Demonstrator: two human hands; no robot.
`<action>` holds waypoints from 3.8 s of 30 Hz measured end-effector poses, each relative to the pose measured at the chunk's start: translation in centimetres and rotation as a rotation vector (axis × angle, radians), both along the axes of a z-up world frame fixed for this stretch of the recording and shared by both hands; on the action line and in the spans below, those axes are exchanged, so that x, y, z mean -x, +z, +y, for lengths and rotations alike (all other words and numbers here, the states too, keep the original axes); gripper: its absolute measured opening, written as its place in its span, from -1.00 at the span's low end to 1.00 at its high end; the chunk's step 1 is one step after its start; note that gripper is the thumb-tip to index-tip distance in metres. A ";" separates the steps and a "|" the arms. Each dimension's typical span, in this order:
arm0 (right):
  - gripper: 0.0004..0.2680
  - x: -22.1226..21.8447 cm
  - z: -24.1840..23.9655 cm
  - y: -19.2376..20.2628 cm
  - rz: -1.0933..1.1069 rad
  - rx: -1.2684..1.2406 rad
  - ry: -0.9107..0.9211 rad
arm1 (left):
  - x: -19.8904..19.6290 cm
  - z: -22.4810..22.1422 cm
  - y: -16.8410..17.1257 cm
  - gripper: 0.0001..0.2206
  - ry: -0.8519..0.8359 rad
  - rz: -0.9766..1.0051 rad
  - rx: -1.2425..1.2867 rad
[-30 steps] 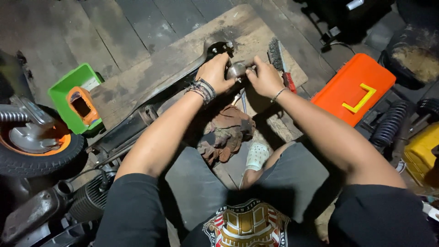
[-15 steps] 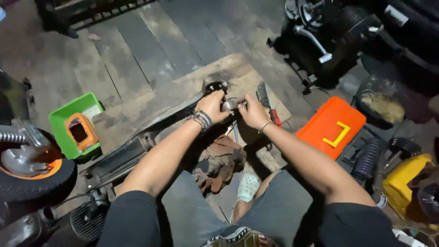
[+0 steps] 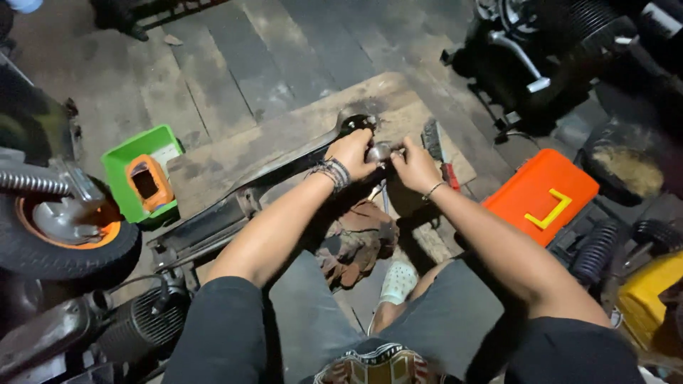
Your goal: The person is cleaning a motorcycle swingarm with a rag and then attempting to install a metal bushing into the pivot point.
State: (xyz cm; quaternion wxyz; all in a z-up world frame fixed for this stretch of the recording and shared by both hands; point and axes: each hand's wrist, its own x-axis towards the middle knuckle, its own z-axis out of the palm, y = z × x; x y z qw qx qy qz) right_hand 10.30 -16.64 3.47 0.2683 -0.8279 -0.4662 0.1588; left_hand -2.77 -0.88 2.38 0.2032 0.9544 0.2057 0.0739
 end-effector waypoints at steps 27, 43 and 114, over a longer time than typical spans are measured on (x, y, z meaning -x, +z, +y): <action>-0.81 0.2 -0.3 0.6 -0.002 0.046 0.000 | 0.7 -0.2 1.0 -0.65 -0.037 -0.032 0.038; -0.84 0.7 -0.2 0.4 0.007 -0.047 0.045 | 0.7 0.3 0.7 -0.65 -0.074 -0.035 0.082; -0.86 -3.1 -1.0 -0.1 0.224 0.001 0.086 | 0.9 0.2 1.9 -0.68 -0.097 -0.040 0.100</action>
